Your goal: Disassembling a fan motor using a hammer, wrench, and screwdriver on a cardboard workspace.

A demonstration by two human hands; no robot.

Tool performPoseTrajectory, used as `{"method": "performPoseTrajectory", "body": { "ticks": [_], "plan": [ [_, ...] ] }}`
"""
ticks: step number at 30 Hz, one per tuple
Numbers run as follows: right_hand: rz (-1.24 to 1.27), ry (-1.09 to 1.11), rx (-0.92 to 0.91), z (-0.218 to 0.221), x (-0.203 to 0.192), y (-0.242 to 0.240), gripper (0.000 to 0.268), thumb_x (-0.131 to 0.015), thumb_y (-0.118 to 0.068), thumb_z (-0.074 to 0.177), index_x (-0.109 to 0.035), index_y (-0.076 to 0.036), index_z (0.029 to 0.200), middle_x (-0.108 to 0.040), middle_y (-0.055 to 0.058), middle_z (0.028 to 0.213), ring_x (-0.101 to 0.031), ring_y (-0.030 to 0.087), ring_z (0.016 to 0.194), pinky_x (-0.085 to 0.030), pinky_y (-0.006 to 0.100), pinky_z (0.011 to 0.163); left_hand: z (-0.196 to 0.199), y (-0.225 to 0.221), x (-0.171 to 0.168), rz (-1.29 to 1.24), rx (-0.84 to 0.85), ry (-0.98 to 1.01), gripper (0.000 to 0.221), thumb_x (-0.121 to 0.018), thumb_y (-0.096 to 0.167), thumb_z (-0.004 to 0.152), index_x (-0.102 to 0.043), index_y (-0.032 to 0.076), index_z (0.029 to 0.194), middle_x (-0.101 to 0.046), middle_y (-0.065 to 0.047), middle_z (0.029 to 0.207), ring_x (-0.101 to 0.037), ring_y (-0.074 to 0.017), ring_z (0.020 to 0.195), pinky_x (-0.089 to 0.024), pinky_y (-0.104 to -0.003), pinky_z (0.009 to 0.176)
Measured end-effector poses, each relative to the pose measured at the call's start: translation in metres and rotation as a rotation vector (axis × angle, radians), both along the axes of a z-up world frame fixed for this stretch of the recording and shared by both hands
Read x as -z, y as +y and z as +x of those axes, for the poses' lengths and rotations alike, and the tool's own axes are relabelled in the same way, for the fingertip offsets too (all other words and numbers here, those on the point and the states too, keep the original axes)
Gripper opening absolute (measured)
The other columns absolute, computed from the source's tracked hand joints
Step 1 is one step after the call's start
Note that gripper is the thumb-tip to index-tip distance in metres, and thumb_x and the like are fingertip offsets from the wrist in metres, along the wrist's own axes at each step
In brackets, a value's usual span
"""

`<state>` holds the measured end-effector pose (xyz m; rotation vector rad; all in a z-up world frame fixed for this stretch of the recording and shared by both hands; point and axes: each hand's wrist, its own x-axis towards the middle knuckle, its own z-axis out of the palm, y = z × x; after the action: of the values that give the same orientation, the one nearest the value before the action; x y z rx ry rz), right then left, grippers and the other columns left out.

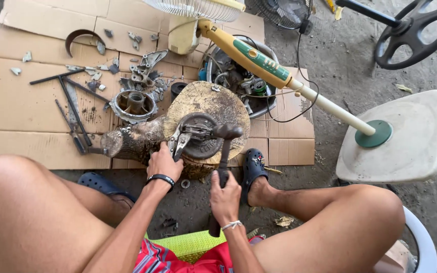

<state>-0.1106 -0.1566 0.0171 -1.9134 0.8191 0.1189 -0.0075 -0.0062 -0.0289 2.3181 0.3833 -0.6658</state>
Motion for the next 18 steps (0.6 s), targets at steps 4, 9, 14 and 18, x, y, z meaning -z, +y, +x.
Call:
{"method": "performPoseTrajectory", "body": {
  "ticks": [4,9,14,18],
  "plan": [
    [-0.122,-0.002,0.062,0.0,0.009,-0.001,0.027,-0.063,-0.033,0.095,-0.07,-0.01,0.082,-0.063,0.011,0.052,-0.063,0.019,0.044,-0.048,0.032,0.04,-0.002,0.002,0.025,0.037,0.067,0.038,0.069,-0.071,0.024,0.087,-0.045,0.003,0.148,-0.075,-0.024,0.105,-0.072,-0.0451,0.107,-0.059,-0.058,0.087],
    [-0.093,-0.325,0.153,0.007,-0.041,-0.002,0.029,-0.059,-0.029,0.1,-0.065,-0.005,0.084,-0.062,0.01,0.052,-0.057,0.015,0.037,-0.049,0.027,0.034,-0.003,-0.001,0.02,0.042,0.039,0.054,0.065,-0.07,0.024,0.088,-0.047,0.003,0.145,-0.075,-0.025,0.109,-0.07,-0.046,0.11,-0.058,-0.058,0.091],
    [-0.009,-0.628,0.269,0.009,-0.036,0.001,0.021,-0.055,-0.019,0.105,-0.058,-0.005,0.09,-0.059,0.004,0.053,-0.053,0.01,0.036,-0.047,0.023,0.034,-0.005,-0.001,0.033,0.057,0.031,0.049,0.064,-0.07,0.025,0.085,-0.048,0.005,0.142,-0.074,-0.024,0.11,-0.07,-0.0457,0.111,-0.058,-0.057,0.092],
    [-0.162,-0.144,0.071,-0.011,0.022,0.003,0.026,-0.065,-0.026,0.094,-0.072,-0.001,0.091,-0.069,0.023,0.07,-0.069,0.032,0.065,-0.055,0.046,0.058,0.009,0.004,0.042,0.042,0.02,0.015,0.055,-0.069,0.025,0.084,-0.057,0.003,0.133,-0.074,-0.025,0.111,-0.069,-0.0458,0.113,-0.057,-0.058,0.093]
  ]
}}
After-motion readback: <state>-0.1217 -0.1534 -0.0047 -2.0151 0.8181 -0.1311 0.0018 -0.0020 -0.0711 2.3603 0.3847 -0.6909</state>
